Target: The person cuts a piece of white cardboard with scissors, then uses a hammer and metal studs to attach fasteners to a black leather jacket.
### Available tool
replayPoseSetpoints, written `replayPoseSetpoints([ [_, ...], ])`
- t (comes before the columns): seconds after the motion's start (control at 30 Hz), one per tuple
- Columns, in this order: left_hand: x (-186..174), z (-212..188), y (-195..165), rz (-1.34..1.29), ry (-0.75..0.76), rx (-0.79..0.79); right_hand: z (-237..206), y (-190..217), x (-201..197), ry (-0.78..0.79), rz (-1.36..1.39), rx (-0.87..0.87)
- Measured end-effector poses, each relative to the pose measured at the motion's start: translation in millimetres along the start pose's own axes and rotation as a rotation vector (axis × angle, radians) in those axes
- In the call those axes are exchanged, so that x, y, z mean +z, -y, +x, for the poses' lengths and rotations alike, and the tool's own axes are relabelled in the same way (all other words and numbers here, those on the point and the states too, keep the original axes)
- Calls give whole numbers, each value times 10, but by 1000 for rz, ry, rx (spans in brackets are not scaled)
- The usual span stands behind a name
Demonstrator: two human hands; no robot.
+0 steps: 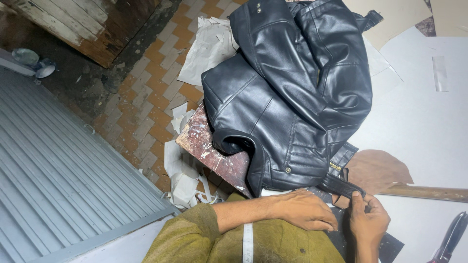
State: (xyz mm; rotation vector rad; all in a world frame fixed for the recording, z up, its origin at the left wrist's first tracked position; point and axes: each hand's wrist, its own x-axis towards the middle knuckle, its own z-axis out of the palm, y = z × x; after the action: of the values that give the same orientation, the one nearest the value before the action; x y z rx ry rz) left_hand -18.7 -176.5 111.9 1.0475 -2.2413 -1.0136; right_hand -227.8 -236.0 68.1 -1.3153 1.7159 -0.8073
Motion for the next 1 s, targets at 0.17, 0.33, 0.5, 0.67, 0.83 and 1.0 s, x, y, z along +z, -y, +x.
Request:
replayPoseSetpoints([
  [0.17, -23, -9, -14, -24, 4, 7, -17, 23, 5, -5, -26, -20],
  [0.33, -40, -12, -45, -15, -5, -22, -24, 26, -7, 3, -13, -60],
  [0.5, -35, 37, -62, -39, -24, 12, 8, 32, -43, 2, 21, -27],
  [0.67, -10, 62, -80, -54, -6, 15, 8, 44, -65, -2, 63, -81],
  [0.83, 10, 60, -87, -62, 6, -2, -19, 41, -68, 6, 107, -98],
  [1.0, -16, 134, -182, 76, -63, 63, -17, 24, -81, -6, 80, -102],
])
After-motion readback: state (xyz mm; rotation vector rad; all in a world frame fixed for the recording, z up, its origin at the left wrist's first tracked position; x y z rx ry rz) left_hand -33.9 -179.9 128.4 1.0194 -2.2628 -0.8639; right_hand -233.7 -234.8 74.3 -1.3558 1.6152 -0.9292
